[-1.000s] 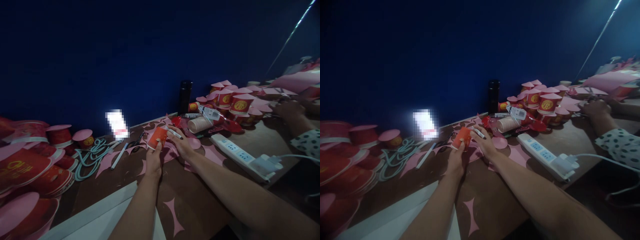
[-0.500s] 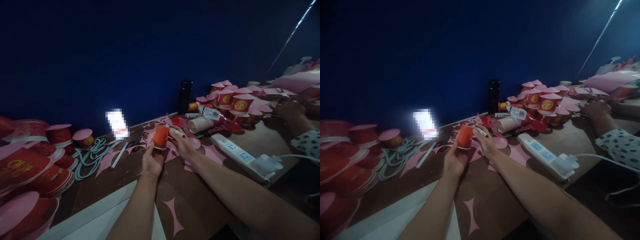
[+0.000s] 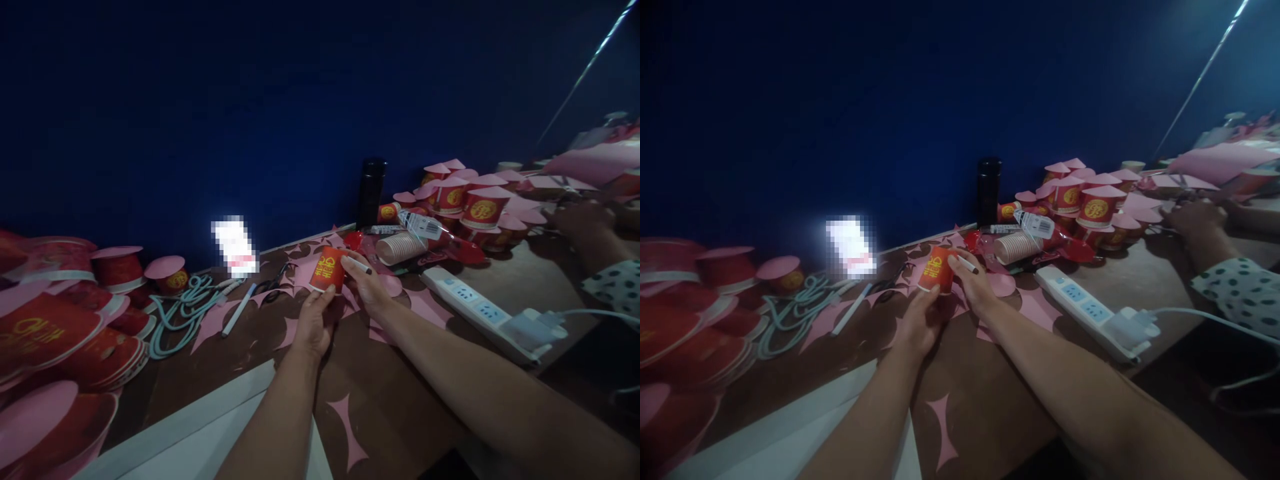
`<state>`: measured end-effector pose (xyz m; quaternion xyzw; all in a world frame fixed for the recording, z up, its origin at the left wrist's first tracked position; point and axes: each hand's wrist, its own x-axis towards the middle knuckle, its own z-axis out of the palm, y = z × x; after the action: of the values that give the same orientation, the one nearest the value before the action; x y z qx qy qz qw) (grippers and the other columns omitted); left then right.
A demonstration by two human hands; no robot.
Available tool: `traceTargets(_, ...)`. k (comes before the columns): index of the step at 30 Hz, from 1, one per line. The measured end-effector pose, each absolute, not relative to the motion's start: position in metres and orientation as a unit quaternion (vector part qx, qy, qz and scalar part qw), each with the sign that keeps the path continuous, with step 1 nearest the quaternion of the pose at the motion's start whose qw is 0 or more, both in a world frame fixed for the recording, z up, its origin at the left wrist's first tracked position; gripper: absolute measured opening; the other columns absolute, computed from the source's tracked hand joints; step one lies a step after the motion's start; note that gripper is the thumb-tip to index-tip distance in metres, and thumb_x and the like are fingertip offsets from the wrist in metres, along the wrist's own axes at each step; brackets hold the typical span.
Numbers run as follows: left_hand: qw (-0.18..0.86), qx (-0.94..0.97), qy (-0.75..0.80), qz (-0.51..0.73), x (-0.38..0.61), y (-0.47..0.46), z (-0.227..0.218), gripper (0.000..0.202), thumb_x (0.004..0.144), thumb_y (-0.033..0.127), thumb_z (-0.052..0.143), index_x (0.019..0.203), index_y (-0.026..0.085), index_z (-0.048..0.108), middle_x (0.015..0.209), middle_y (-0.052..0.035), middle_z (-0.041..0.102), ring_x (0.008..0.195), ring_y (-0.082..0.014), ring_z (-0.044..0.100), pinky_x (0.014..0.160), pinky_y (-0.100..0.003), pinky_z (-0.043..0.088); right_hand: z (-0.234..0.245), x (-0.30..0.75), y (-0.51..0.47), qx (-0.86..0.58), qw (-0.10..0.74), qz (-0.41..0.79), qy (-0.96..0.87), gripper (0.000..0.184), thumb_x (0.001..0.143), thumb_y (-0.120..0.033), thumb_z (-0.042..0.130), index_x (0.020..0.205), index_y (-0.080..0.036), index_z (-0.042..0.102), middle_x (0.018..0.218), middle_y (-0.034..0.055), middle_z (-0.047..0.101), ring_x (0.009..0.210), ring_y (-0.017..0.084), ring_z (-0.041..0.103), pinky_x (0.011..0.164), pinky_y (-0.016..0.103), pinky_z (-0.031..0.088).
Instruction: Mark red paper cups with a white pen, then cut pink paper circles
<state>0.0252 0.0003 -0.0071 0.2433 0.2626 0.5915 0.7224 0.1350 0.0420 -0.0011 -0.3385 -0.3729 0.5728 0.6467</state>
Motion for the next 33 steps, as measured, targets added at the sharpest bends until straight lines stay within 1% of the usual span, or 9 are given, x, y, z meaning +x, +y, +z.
traceTargets(3,0.741,0.167,0.221,0.612,0.020,0.003,-0.005,0.017,0.072,0.017,0.066,0.089,0.014,0.067,0.086,-0.0059,0.069,0.079,-0.0144,0.063,0.074,-0.026,0.049,0.002,0.134,0.040,-0.342,0.653,0.576,-0.353,0.034,0.069,-0.039,0.073,0.098,-0.025,0.061,0.098,-0.0009,0.067,0.083,0.014,0.064,0.070,0.025,0.053)
traceTargets(8,0.741,0.108,0.224,0.624,0.014,0.007,-0.006,0.005,0.075,0.014,0.063,0.079,0.013,0.065,0.080,-0.0050,0.068,0.068,-0.0118,0.061,0.063,-0.023,0.049,0.004,0.132,0.040,-0.344,0.667,0.563,-0.346,0.037,0.069,-0.038,0.073,0.100,-0.025,0.059,0.099,-0.0006,0.067,0.088,0.015,0.064,0.077,0.030,0.053)
traceTargets(15,0.701,0.182,0.279,0.631,0.020,0.007,-0.010,0.018,0.068,0.018,0.072,0.085,0.015,0.067,0.082,-0.0016,0.067,0.071,-0.0085,0.060,0.070,-0.021,0.048,-0.004,0.134,0.043,-0.354,0.661,0.544,-0.376,0.040,0.072,-0.040,0.071,0.107,-0.026,0.058,0.107,0.0012,0.064,0.096,0.017,0.062,0.083,0.035,0.051)
traceTargets(18,0.675,0.264,0.310,0.615,0.023,0.007,-0.016,0.024,0.067,0.024,0.074,0.088,0.016,0.068,0.080,-0.0001,0.066,0.070,-0.0087,0.058,0.070,-0.021,0.046,-0.006,0.134,0.045,-0.351,0.664,0.539,-0.380,0.042,0.070,-0.040,0.072,0.108,-0.026,0.057,0.105,0.0005,0.064,0.093,0.016,0.062,0.083,0.034,0.051)
traceTargets(20,0.644,0.329,0.353,0.594,0.025,0.006,-0.019,0.022,0.068,0.029,0.074,0.084,0.015,0.068,0.073,0.0015,0.064,0.066,-0.0082,0.056,0.066,-0.020,0.044,-0.006,0.135,0.046,-0.347,0.670,0.538,-0.375,0.044,0.068,-0.039,0.074,0.107,-0.026,0.058,0.101,-0.0003,0.065,0.091,0.015,0.063,0.082,0.032,0.051)
traceTargets(23,0.631,0.369,0.380,0.567,0.027,0.003,-0.020,0.023,0.067,0.029,0.074,0.083,0.013,0.069,0.072,0.0011,0.064,0.064,-0.0087,0.055,0.065,-0.020,0.043,-0.004,0.135,0.046,-0.352,0.667,0.545,-0.368,0.042,0.066,-0.039,0.075,0.102,-0.025,0.059,0.097,-0.0006,0.066,0.088,0.015,0.064,0.078,0.029,0.052)
traceTargets(25,0.678,0.318,0.332,0.574,0.026,0.002,-0.016,0.026,0.068,0.029,0.073,0.089,0.013,0.069,0.081,-0.0021,0.067,0.070,-0.0112,0.058,0.068,-0.023,0.046,-0.002,0.134,0.045,-0.351,0.661,0.554,-0.365,0.040,0.068,-0.040,0.074,0.102,-0.025,0.059,0.097,-0.0001,0.067,0.087,0.015,0.064,0.074,0.028,0.053)
traceTargets(28,0.740,0.197,0.240,0.596,0.020,0.004,-0.009,0.023,0.074,0.030,0.068,0.090,0.014,0.067,0.088,-0.0059,0.068,0.076,-0.0140,0.061,0.066,-0.024,0.048,0.000,0.133,0.042,-0.342,0.662,0.560,-0.363,0.039,0.069,-0.040,0.073,0.103,-0.025,0.059,0.096,0.0004,0.068,0.084,0.015,0.064,0.073,0.028,0.053)
traceTargets(33,0.743,0.112,0.239,0.615,0.012,0.009,-0.009,0.013,0.078,0.022,0.063,0.088,0.014,0.066,0.086,-0.0069,0.068,0.070,-0.0125,0.061,0.059,-0.022,0.048,-0.003,0.132,0.043,-0.330,0.666,0.555,-0.374,0.042,0.069,-0.038,0.074,0.106,-0.025,0.058,0.100,0.0003,0.067,0.091,0.016,0.063,0.082,0.031,0.051)
